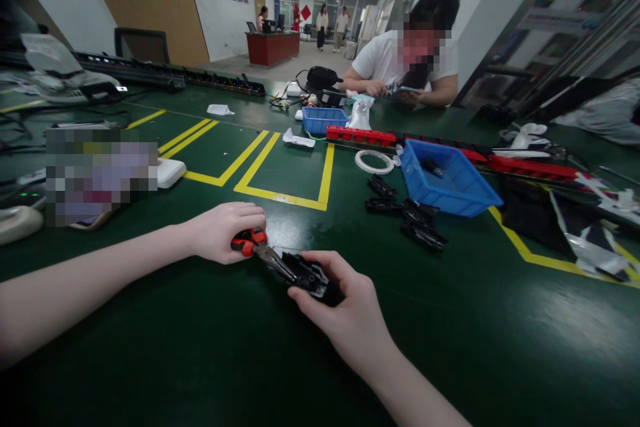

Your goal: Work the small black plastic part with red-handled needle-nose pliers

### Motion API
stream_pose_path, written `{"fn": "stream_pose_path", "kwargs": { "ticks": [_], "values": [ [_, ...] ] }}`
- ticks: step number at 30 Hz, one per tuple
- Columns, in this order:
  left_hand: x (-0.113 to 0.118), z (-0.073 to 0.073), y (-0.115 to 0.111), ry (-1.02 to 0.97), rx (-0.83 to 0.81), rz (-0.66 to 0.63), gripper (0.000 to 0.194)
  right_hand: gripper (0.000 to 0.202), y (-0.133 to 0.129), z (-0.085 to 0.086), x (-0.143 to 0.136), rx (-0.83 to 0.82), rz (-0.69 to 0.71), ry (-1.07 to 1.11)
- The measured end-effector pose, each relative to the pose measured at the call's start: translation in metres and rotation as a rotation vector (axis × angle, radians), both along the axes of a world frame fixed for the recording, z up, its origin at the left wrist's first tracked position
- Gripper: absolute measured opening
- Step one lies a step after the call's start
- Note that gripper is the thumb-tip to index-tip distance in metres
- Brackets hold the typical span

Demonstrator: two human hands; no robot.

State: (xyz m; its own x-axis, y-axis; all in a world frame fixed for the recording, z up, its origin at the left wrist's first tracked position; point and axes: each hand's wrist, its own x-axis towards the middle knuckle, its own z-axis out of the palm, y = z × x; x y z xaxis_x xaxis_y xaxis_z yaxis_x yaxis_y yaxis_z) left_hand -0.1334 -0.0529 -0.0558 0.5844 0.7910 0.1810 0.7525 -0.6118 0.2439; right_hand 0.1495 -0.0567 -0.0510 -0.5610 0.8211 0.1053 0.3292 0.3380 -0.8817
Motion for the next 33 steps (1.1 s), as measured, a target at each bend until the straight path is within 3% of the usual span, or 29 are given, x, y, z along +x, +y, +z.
{"fn": "stream_pose_path", "kwargs": {
  "ticks": [11, 33],
  "values": [
    [0.0022, 0.0006, -0.0029, -0.044, -0.022, 0.007, 0.014, 0.033, -0.0019, 0.0046, -0.0015, 0.023, -0.067, 0.034],
    [0.0032, 0.0018, -0.0051, -0.04, 0.063, 0.023, 0.023, 0.033, -0.0013, 0.0029, -0.0012, -0.019, -0.003, 0.022]
  ]
}}
